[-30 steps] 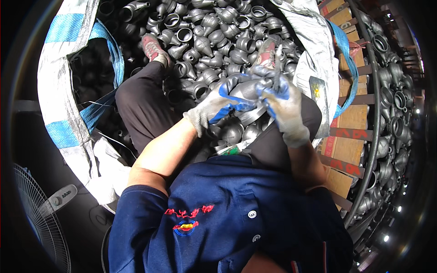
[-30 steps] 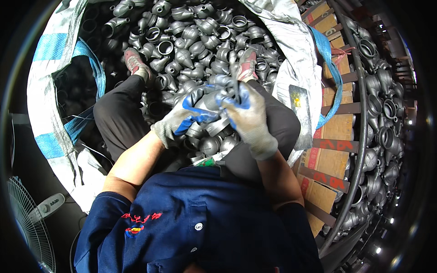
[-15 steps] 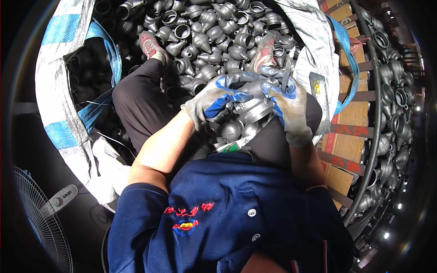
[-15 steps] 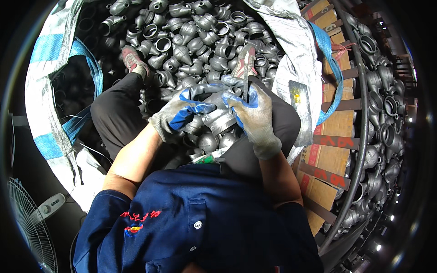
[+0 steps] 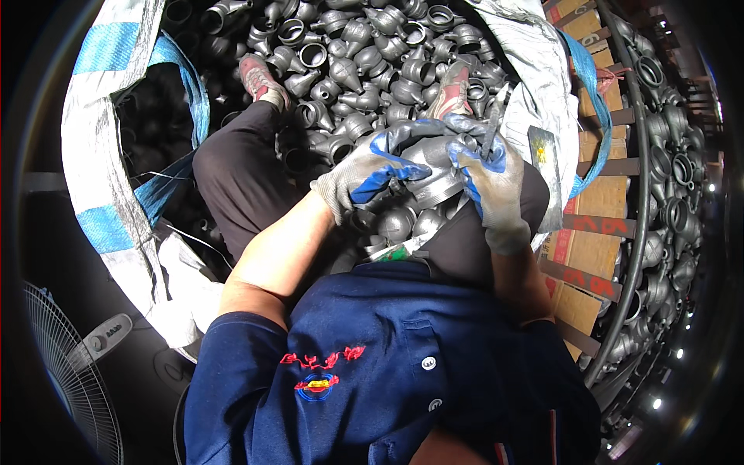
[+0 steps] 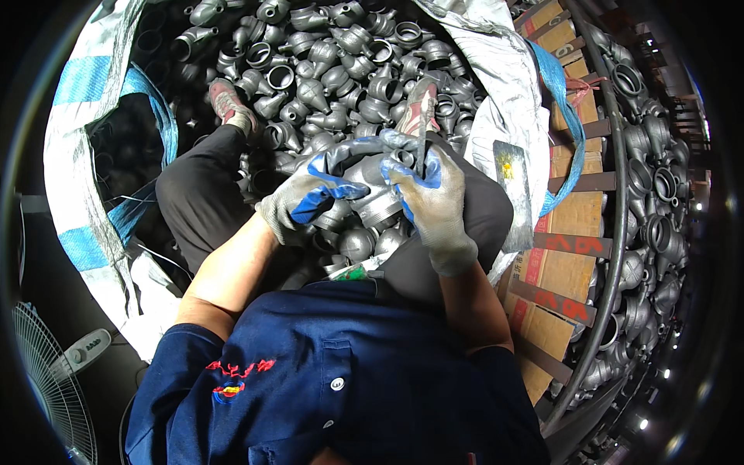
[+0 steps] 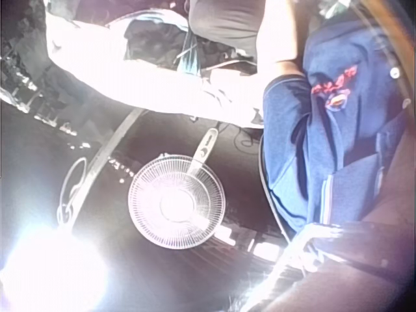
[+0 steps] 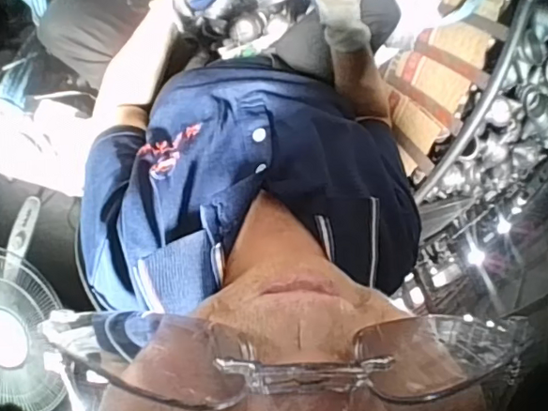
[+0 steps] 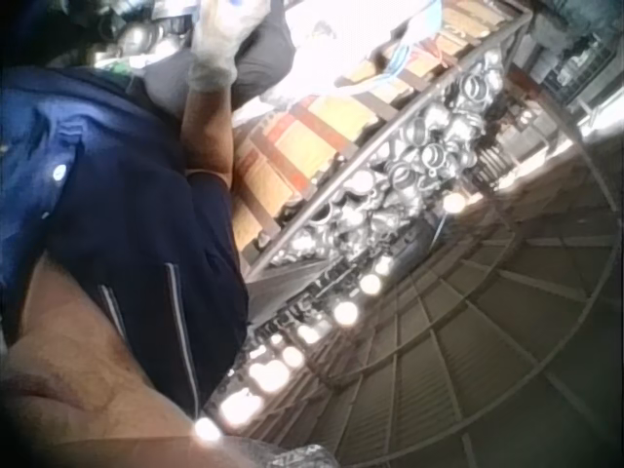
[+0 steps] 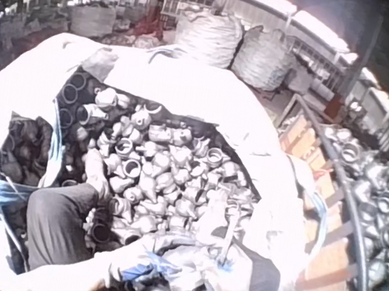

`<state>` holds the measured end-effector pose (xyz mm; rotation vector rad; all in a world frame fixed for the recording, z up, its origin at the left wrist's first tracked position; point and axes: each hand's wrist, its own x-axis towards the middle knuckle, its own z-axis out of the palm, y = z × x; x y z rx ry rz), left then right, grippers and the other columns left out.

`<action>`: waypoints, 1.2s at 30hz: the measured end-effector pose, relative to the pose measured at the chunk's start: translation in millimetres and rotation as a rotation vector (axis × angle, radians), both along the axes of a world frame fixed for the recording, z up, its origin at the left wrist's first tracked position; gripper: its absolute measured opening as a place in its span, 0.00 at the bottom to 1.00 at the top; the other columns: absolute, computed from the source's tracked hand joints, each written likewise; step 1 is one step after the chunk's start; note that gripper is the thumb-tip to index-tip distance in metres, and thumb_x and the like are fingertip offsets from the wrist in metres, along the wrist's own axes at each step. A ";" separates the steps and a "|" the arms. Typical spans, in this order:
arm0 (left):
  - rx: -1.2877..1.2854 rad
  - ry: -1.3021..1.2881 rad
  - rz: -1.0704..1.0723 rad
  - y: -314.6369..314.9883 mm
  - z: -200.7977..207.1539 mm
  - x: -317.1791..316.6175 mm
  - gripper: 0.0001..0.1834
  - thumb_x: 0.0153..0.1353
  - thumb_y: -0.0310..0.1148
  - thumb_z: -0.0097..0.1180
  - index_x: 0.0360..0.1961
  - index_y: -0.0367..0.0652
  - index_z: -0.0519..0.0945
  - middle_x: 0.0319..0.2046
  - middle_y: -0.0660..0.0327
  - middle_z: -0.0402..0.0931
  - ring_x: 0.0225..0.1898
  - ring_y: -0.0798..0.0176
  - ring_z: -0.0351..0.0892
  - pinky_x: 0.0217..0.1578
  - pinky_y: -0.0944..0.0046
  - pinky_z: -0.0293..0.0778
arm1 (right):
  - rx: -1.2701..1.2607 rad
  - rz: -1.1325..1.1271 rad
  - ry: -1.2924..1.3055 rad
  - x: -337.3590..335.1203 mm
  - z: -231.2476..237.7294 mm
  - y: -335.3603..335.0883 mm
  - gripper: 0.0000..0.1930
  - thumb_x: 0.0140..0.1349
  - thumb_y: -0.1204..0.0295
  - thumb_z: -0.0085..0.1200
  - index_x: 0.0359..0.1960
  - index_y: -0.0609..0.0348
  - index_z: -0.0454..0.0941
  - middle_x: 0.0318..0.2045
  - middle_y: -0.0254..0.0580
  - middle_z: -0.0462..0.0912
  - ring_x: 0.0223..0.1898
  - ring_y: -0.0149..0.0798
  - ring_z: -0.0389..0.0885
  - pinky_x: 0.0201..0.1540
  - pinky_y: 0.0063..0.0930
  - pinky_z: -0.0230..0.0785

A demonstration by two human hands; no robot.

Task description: Manually deburring metal pipe fittings using a small scraping tool while sitting at a large storage bag.

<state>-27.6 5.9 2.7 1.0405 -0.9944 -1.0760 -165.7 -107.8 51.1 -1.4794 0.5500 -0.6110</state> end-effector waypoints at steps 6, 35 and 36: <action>-0.059 -0.071 0.027 -1.5 -1.3 -1.1 0.29 0.58 0.38 0.56 0.58 0.36 0.67 0.55 0.53 0.68 0.58 0.60 0.65 0.59 0.61 0.59 | -0.043 -0.014 0.026 -2.4 -2.9 -3.8 0.15 0.54 0.81 0.57 0.46 0.63 0.77 0.25 0.28 0.76 0.22 0.16 0.66 0.25 0.11 0.59; 0.367 0.510 0.534 1.5 -43.9 30.9 0.09 0.64 0.39 0.51 0.36 0.46 0.75 0.20 0.67 0.71 0.18 0.73 0.69 0.18 0.74 0.65 | 0.530 0.028 0.103 -10.6 -36.3 -20.6 0.13 0.62 0.72 0.53 0.46 0.68 0.75 0.31 0.38 0.80 0.24 0.24 0.76 0.24 0.14 0.66; 0.412 0.501 0.599 -1.6 -40.3 30.9 0.09 0.63 0.40 0.52 0.31 0.48 0.73 0.15 0.69 0.65 0.13 0.75 0.63 0.15 0.72 0.59 | 0.518 0.052 0.095 -8.4 -36.1 -17.4 0.14 0.62 0.72 0.53 0.46 0.68 0.75 0.32 0.37 0.80 0.26 0.24 0.77 0.28 0.15 0.67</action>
